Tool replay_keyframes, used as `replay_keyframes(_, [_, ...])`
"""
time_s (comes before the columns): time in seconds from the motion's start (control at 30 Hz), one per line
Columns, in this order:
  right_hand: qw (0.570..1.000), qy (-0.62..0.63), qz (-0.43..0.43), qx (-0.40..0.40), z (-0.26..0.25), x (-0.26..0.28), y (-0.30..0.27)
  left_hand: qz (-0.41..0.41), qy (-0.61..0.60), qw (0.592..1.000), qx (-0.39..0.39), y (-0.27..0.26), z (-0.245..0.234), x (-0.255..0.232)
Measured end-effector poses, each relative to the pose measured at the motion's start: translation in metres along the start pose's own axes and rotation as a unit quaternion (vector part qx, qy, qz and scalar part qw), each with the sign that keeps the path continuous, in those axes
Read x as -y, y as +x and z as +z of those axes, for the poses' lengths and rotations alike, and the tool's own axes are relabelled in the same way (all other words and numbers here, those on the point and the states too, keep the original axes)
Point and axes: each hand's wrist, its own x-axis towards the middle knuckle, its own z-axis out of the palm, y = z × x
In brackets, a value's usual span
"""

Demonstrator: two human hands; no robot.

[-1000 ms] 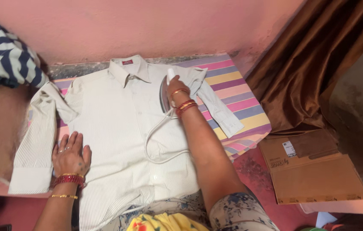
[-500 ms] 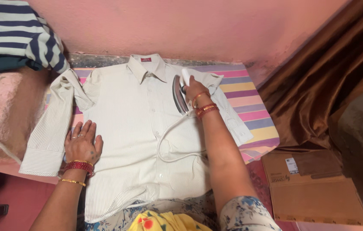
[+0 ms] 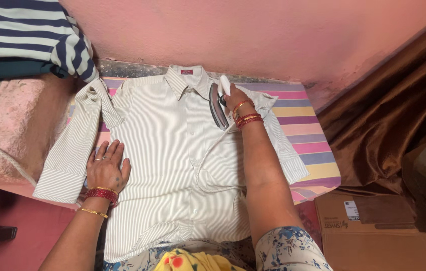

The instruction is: The person irons a white striped shirt laid on a striped table, using a white electric iron. They smooth the fabric with one hand while moving the iron across the body and sleeves, then flip the shirt to iron the other side.

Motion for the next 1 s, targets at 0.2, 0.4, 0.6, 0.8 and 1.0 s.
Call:
replay_keyframes(0.2, [0.997,0.028,-0.066,0.027,0.006,-0.013,-0.009,0.004,0.000,1.000,-0.009,0.001,0.001,0.001])
replay_keyframes(0.4, [0.999,0.001,-0.052,-0.003,0.009,0.001,0.004,0.002,-0.003,1.000,-0.014,0.000,0.001,0.000])
replay_keyframes(0.6, [0.998,-0.012,0.057,-0.013,0.008,0.027,0.006,-0.002,-0.016,1.000,-0.012,-0.001,0.002,0.001])
replay_keyframes(0.8, [0.995,-0.021,0.095,-0.019,0.008,0.021,-0.002,-0.002,-0.019,1.000,-0.001,0.000,0.003,0.003])
replay_keyframes(1.0, [0.991,0.024,0.130,-0.018,0.009,-0.009,-0.014,0.004,-0.006,1.000,-0.006,0.000,0.007,0.005])
